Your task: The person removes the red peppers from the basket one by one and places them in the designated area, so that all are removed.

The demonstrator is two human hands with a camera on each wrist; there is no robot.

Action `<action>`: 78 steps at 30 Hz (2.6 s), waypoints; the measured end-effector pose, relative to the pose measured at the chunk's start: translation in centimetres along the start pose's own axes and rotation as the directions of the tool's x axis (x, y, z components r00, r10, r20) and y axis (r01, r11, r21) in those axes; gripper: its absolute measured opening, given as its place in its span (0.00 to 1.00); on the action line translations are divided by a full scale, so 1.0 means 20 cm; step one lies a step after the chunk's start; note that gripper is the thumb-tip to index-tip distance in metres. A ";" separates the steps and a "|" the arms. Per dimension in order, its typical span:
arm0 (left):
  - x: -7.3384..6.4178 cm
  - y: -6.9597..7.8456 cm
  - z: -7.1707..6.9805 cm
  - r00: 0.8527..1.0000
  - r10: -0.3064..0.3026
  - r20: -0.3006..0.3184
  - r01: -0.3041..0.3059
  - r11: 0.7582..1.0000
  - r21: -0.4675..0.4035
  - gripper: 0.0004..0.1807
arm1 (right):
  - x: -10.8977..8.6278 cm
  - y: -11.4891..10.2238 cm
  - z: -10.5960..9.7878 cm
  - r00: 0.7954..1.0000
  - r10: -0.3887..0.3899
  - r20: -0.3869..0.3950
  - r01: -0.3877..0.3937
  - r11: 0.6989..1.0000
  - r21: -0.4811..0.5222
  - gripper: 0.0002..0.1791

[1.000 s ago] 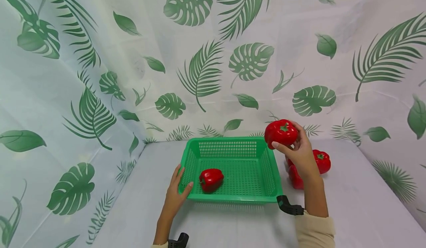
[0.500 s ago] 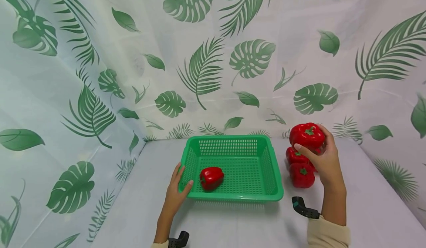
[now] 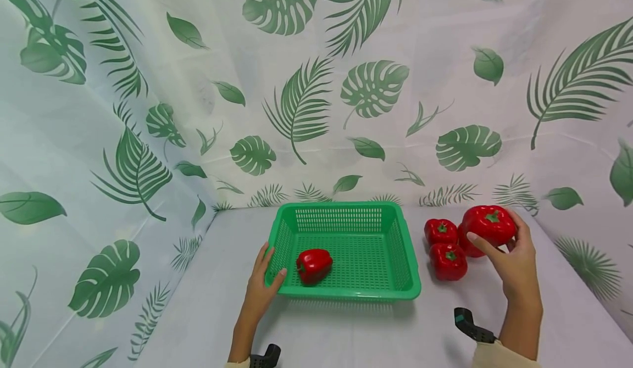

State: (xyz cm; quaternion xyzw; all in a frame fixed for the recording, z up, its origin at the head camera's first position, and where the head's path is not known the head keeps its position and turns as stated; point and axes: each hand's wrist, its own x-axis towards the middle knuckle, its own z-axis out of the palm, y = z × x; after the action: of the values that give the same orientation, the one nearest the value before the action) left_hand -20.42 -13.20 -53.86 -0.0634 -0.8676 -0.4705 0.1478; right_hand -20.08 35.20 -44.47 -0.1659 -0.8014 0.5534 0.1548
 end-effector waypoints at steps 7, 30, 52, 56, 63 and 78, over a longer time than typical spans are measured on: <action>0.00 -0.01 0.00 1.000 0.001 -0.004 -0.001 1.000 -0.010 0.36 | -0.02 0.15 -0.06 0.999 0.036 0.011 -0.035 0.999 -0.026 0.52; 0.00 -0.01 0.01 1.000 -0.006 0.005 0.006 1.000 -0.003 0.37 | 0.04 0.52 -0.08 0.963 0.235 0.131 -0.222 0.969 -0.106 0.59; 0.01 0.00 0.00 1.000 -0.014 0.000 0.014 1.000 -0.006 0.35 | 0.07 0.55 0.01 0.972 0.187 0.141 -0.173 0.980 -0.103 0.60; 0.01 0.00 0.00 1.000 -0.014 0.004 0.014 1.000 -0.012 0.36 | 0.06 0.53 0.02 0.972 0.189 0.136 -0.178 0.980 -0.091 0.58; 0.01 -0.01 0.00 1.000 0.000 -0.001 0.000 1.000 -0.003 0.35 | 0.05 0.53 0.02 0.969 0.199 0.145 -0.188 0.978 -0.085 0.58; 0.00 -0.01 0.00 1.000 0.006 -0.002 -0.006 1.000 -0.014 0.36 | 0.05 0.59 0.00 0.969 0.174 0.173 -0.150 0.978 -0.145 0.62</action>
State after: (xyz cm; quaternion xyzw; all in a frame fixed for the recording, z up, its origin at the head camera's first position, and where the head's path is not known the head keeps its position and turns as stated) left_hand -20.51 -13.25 -54.01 -0.0666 -0.8640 -0.4760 0.1499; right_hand -19.90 39.60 -55.40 -0.1885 -0.8305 0.5237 0.0226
